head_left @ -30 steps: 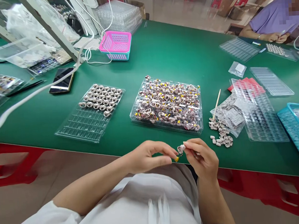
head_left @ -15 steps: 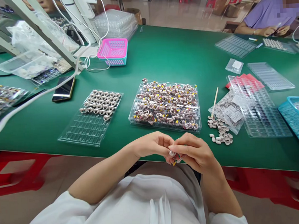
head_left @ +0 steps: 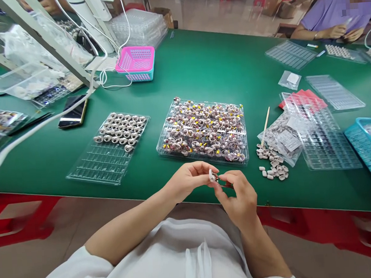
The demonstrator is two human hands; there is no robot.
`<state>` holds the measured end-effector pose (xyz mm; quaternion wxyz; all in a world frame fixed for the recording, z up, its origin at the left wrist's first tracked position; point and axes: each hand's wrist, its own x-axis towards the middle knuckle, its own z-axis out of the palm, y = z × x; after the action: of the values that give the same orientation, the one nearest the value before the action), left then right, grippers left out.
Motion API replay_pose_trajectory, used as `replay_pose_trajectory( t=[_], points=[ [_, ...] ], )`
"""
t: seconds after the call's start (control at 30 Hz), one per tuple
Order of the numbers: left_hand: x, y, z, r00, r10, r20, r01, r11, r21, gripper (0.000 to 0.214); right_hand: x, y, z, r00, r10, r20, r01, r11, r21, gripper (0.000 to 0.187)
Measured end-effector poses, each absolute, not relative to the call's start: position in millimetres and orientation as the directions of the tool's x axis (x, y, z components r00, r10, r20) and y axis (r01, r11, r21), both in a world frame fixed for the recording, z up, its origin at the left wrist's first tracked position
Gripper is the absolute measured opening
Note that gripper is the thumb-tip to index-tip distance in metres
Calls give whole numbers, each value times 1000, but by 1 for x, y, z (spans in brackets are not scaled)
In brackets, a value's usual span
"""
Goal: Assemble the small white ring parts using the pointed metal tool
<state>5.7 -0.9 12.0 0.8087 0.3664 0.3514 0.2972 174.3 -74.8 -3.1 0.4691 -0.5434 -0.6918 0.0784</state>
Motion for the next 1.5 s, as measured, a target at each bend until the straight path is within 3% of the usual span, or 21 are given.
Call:
replay_pose_trajectory(
  t=[0.23, 0.63, 0.87, 1.37, 1.5],
  points=[
    [1, -1, 13, 581, 741, -337, -151, 505, 850, 33, 170, -71, -6, -26, 827, 562, 721, 405, -563, 21],
    [-1, -2, 13, 521, 780, -346, -189, 501, 845, 35, 161, -68, -6, -83, 764, 640, 862, 377, -339, 25],
    [1, -5, 7, 482, 814, -323, -203, 463, 863, 33, 156, -62, -10, -25, 733, 680, 894, 320, -312, 17],
    [1, -8, 9, 466, 824, -324, -261, 478, 839, 30, 152, -64, -17, -40, 741, 671, 868, 358, -343, 20],
    [-2, -6, 6, 471, 826, -309, -210, 445, 870, 28, 156, -65, -11, -49, 792, 608, 827, 373, -419, 18]
  ],
)
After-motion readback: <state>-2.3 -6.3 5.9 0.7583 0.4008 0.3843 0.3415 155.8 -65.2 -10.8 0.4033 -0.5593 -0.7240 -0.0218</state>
